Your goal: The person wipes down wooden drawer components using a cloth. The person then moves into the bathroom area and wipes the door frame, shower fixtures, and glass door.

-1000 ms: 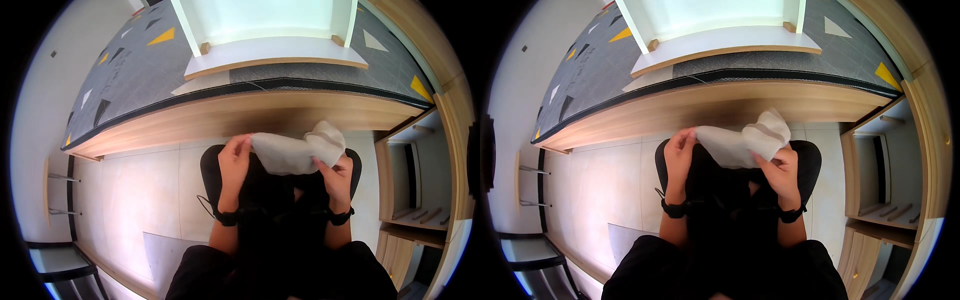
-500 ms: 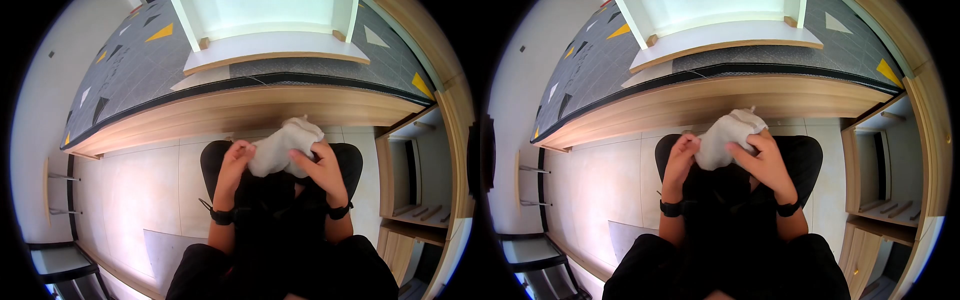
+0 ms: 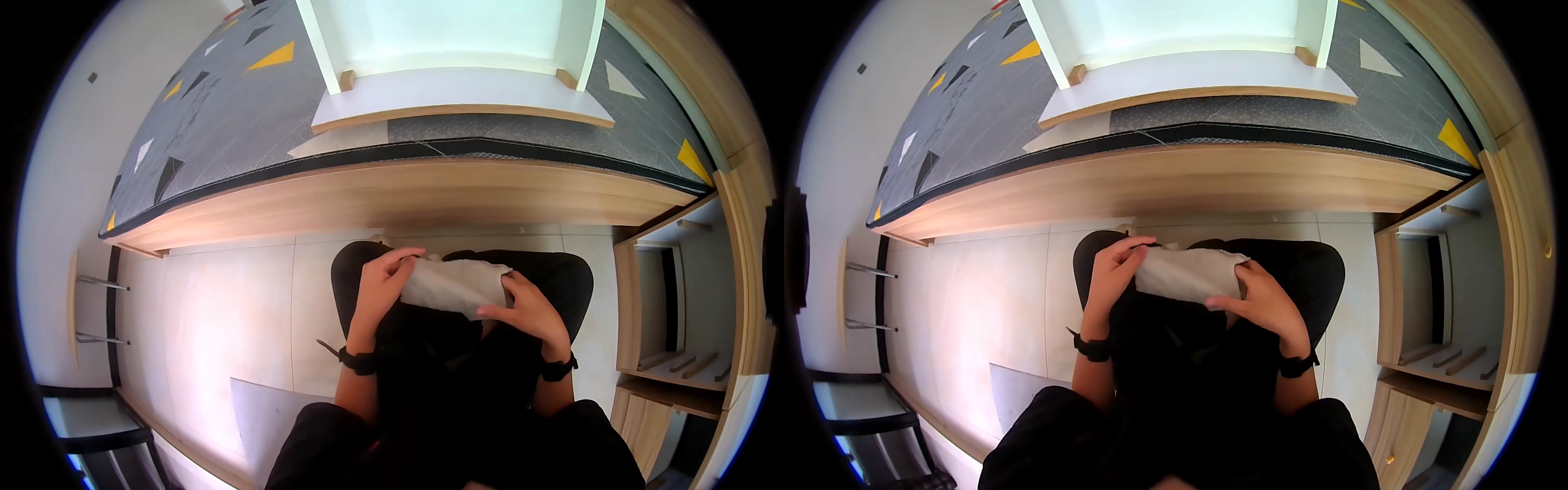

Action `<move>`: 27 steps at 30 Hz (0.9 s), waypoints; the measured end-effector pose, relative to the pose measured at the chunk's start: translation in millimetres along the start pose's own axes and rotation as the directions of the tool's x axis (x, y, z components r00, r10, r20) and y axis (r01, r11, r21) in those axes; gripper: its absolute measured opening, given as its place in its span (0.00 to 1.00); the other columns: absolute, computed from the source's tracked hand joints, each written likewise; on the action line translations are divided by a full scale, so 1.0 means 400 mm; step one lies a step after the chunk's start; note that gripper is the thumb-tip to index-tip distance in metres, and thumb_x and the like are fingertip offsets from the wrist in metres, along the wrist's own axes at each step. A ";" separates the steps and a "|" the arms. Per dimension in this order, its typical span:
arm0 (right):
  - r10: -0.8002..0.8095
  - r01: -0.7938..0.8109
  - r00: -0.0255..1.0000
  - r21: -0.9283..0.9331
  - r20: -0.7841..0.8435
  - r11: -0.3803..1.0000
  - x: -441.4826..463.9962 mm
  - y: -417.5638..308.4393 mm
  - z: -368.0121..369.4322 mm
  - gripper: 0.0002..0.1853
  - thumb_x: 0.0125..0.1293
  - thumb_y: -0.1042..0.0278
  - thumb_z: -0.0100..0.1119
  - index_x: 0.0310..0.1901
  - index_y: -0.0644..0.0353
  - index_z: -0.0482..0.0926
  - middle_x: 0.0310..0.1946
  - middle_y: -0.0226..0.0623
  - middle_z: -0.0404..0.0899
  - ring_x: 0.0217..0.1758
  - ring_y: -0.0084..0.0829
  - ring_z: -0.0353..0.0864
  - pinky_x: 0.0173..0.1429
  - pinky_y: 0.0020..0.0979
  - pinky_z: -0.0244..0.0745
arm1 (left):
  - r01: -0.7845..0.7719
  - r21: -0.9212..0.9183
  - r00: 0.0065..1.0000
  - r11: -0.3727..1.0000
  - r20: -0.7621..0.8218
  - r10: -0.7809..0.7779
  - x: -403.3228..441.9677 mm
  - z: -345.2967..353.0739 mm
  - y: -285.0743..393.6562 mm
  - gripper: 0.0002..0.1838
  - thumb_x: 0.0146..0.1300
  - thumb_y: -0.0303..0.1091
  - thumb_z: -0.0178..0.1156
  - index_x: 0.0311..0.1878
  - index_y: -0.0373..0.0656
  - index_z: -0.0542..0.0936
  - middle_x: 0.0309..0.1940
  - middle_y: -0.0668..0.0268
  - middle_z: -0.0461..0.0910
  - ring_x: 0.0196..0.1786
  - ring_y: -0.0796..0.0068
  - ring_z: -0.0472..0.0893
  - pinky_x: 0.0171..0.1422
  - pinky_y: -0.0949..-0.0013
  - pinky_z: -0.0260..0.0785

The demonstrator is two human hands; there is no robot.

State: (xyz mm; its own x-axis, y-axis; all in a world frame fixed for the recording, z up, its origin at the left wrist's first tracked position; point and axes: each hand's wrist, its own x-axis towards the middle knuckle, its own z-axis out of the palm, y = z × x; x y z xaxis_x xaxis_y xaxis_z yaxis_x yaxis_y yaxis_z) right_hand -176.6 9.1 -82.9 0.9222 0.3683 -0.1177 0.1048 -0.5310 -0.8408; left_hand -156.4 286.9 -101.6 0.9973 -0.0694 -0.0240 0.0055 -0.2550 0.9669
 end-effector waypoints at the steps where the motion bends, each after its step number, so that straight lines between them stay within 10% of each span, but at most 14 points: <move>1: -0.039 0.038 0.999 -0.069 -0.007 0.997 0.004 -0.008 -0.003 0.28 0.53 0.50 0.74 0.43 0.70 0.79 0.48 0.53 0.76 0.48 0.46 0.78 0.48 0.39 0.74 | 0.037 -0.056 0.999 0.998 -0.032 -0.039 0.005 0.009 0.009 0.16 0.67 0.29 0.61 0.57 0.42 0.80 0.22 0.76 0.76 0.27 0.91 0.66 0.31 0.82 0.57; 5: 0.049 -0.040 0.998 -0.285 0.027 0.958 0.013 0.005 -0.006 0.24 0.53 0.55 0.73 0.41 0.67 0.79 0.44 0.52 0.79 0.44 0.51 0.79 0.48 0.42 0.75 | 0.049 -0.366 0.995 0.929 -0.060 -0.076 0.012 0.039 0.022 0.22 0.64 0.27 0.65 0.62 0.40 0.77 0.23 0.75 0.79 0.27 0.90 0.70 0.33 0.82 0.62; 9: 0.007 -0.051 0.990 -0.313 -0.142 0.948 0.043 -0.044 -0.062 0.17 0.56 0.62 0.70 0.41 0.65 0.79 0.32 0.46 0.82 0.37 0.50 0.81 0.44 0.40 0.76 | 0.090 -0.296 0.994 0.951 0.089 -0.066 0.042 -0.008 0.085 0.27 0.62 0.25 0.67 0.65 0.37 0.73 0.26 0.74 0.82 0.31 0.89 0.75 0.37 0.83 0.65; 13: -0.254 0.155 0.793 -0.221 -0.554 0.963 0.081 -0.200 -0.180 0.17 0.60 0.68 0.67 0.49 0.63 0.79 0.38 0.43 0.84 0.40 0.38 0.84 0.45 0.32 0.77 | -0.434 -0.325 0.901 0.840 -0.175 0.398 0.089 -0.038 0.302 0.29 0.63 0.25 0.66 0.67 0.39 0.70 0.41 0.68 0.84 0.48 0.81 0.80 0.53 0.74 0.72; 18: -0.690 0.314 0.249 -0.617 -0.680 0.722 0.298 -0.369 -0.277 0.24 0.63 0.65 0.64 0.60 0.63 0.73 0.57 0.55 0.77 0.59 0.49 0.77 0.62 0.41 0.72 | -0.755 0.313 0.507 0.576 -0.278 0.816 0.277 -0.069 0.491 0.31 0.66 0.32 0.64 0.71 0.40 0.66 0.49 0.54 0.83 0.50 0.64 0.82 0.58 0.66 0.72; 20: -0.800 0.232 0.100 -0.768 -0.591 0.597 0.407 -0.367 -0.259 0.25 0.69 0.62 0.58 0.64 0.64 0.70 0.61 0.54 0.74 0.69 0.48 0.70 0.72 0.46 0.60 | -0.391 0.857 0.526 0.337 -0.092 0.845 0.349 -0.061 0.481 0.30 0.67 0.39 0.62 0.69 0.41 0.69 0.48 0.50 0.83 0.49 0.51 0.82 0.61 0.57 0.70; 21: -0.803 0.232 0.093 -0.771 -0.589 0.592 0.433 -0.337 -0.244 0.25 0.69 0.62 0.58 0.64 0.64 0.70 0.61 0.54 0.74 0.69 0.48 0.70 0.72 0.46 0.60 | -0.392 0.858 0.519 0.334 -0.094 0.850 0.356 -0.052 0.454 0.30 0.67 0.39 0.62 0.69 0.41 0.69 0.48 0.50 0.83 0.49 0.51 0.82 0.61 0.57 0.70; 23: -0.841 0.124 0.400 -0.888 -0.364 0.443 0.485 -0.288 -0.223 0.23 0.68 0.56 0.58 0.59 0.60 0.77 0.59 0.55 0.75 0.65 0.51 0.72 0.70 0.49 0.63 | -0.203 0.926 0.591 0.317 -0.143 0.794 0.359 -0.038 0.401 0.24 0.69 0.44 0.56 0.64 0.44 0.76 0.46 0.54 0.84 0.54 0.51 0.81 0.65 0.46 0.67; 27: -0.837 0.182 0.417 -0.870 -0.354 0.458 0.437 -0.294 -0.197 0.15 0.70 0.61 0.56 0.54 0.56 0.82 0.54 0.41 0.82 0.62 0.44 0.76 0.68 0.45 0.66 | -0.482 0.793 0.443 0.373 -0.147 0.884 0.234 -0.047 0.428 0.16 0.66 0.37 0.62 0.53 0.42 0.83 0.44 0.58 0.85 0.54 0.54 0.81 0.61 0.55 0.70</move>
State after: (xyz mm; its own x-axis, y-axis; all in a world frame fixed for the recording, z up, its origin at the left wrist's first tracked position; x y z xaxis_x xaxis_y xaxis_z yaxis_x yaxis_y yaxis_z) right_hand 1.8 75.7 37.0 0.4282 0.3280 0.8421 0.5394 -0.8404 0.0531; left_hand -60.8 254.8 66.6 0.4572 -0.1143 0.8820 -0.5365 -0.8264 0.1710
